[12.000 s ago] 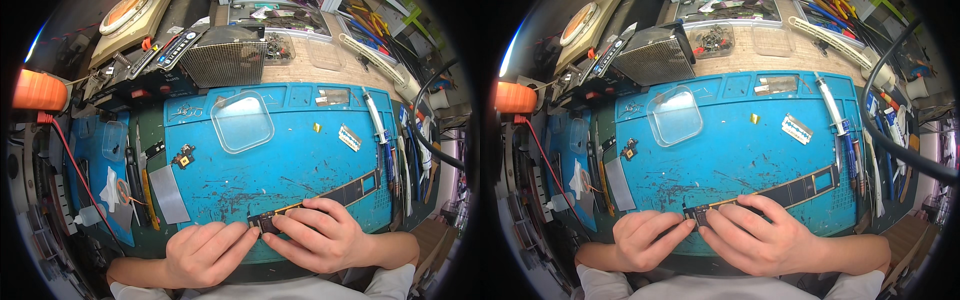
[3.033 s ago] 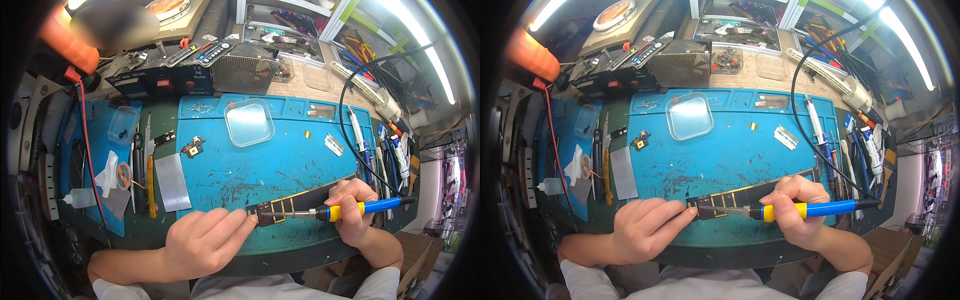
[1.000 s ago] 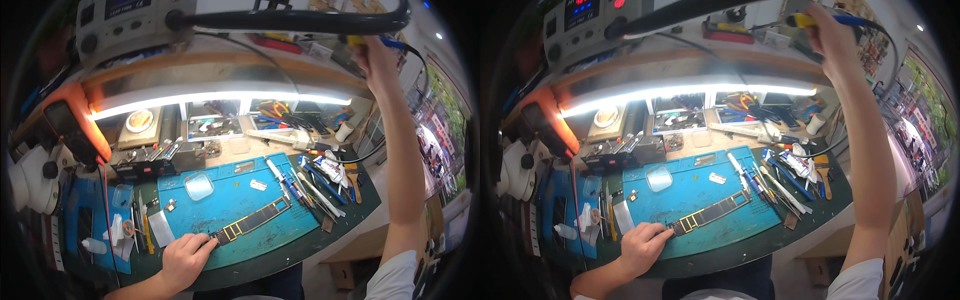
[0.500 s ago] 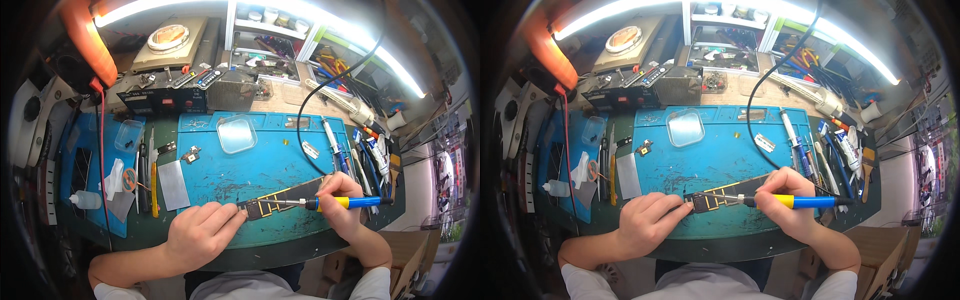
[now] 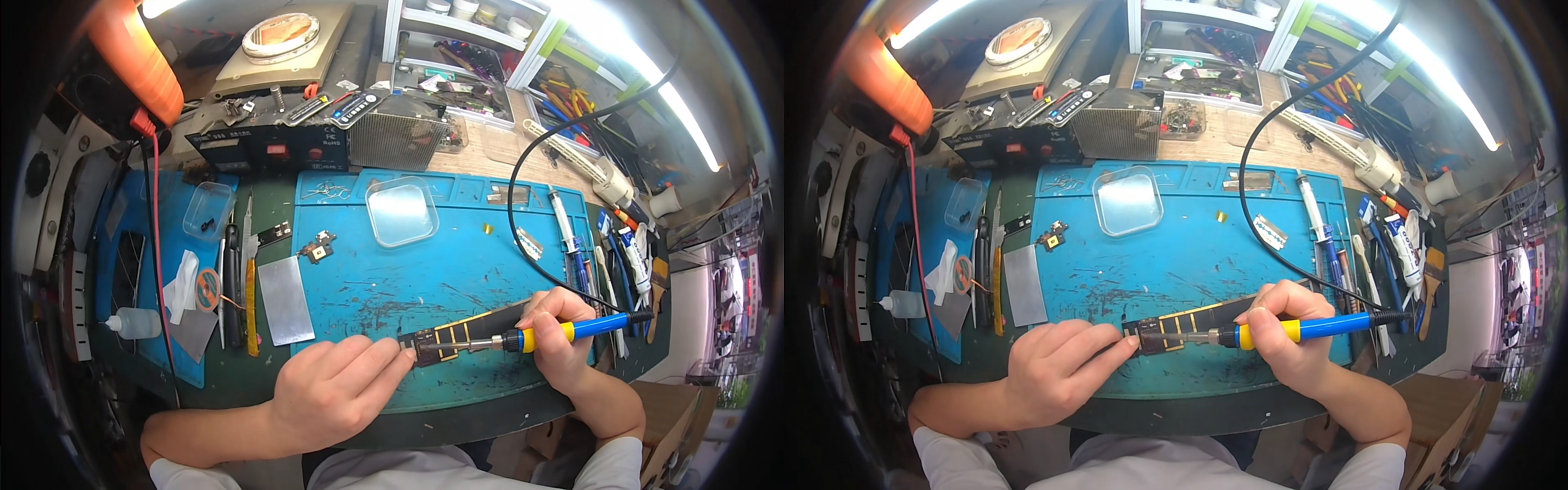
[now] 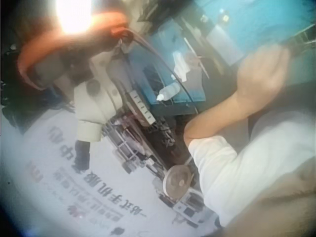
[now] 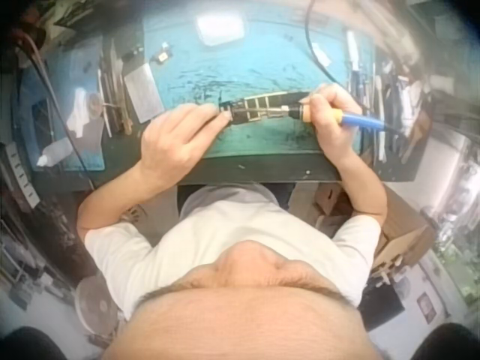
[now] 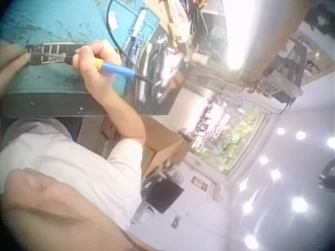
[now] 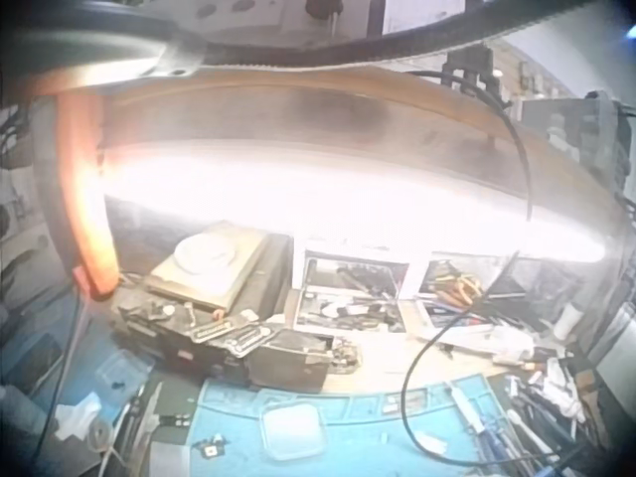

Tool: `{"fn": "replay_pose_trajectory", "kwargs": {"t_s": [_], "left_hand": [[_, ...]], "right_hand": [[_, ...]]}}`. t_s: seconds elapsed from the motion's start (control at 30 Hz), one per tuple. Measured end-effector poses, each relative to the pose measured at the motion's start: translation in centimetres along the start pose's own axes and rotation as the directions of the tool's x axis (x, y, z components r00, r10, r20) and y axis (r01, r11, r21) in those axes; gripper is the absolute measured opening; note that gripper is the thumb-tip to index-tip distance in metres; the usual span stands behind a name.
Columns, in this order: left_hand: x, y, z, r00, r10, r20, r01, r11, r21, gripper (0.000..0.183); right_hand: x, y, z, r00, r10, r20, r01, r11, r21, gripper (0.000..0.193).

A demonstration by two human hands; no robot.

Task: The person cleans a small electronic component with a toothbrush, then uses a soldering iron and tweezers to solder a component onto a flexible circuit board. The person repeatedly applies heat and solder to specific connection points on the board.

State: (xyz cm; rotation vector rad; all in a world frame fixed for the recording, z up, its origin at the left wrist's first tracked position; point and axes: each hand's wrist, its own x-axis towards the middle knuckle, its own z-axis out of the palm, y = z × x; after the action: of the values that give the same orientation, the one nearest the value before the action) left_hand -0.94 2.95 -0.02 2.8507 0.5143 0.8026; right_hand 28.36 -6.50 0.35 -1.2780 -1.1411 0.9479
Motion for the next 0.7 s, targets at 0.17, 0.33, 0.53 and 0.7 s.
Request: {"fn": "replay_pose_trajectory", "kwargs": {"t_s": [0.17,0.33,0.53,0.7], "left_hand": [[0.1,0.1,-0.1,1.000,0.000,0.013,0.000,1.000,-0.008,0.030],[0.0,0.1,-0.1,1.000,-0.002,-0.015,0.002,1.000,0.002,0.030],[0.1,0.1,0.1,1.000,-0.007,-0.024,0.007,1.000,-0.007,0.033],[0.0,0.1,0.1,1.000,-0.013,-0.020,0.013,1.000,-0.008,0.033]], "right_hand": [[-0.2,-0.3,-0.9,0.998,-0.052,-0.035,0.052,0.999,-0.003,0.017],[-0.4,-2.3,-1.1,0.981,-0.166,-0.100,0.178,0.975,0.130,0.015],[-0.4,-1.9,0.1,0.995,0.095,-0.037,-0.094,0.995,0.011,0.018],[-0.1,-0.1,0.5,0.994,0.082,-0.066,-0.079,0.996,0.037,0.022]]}}
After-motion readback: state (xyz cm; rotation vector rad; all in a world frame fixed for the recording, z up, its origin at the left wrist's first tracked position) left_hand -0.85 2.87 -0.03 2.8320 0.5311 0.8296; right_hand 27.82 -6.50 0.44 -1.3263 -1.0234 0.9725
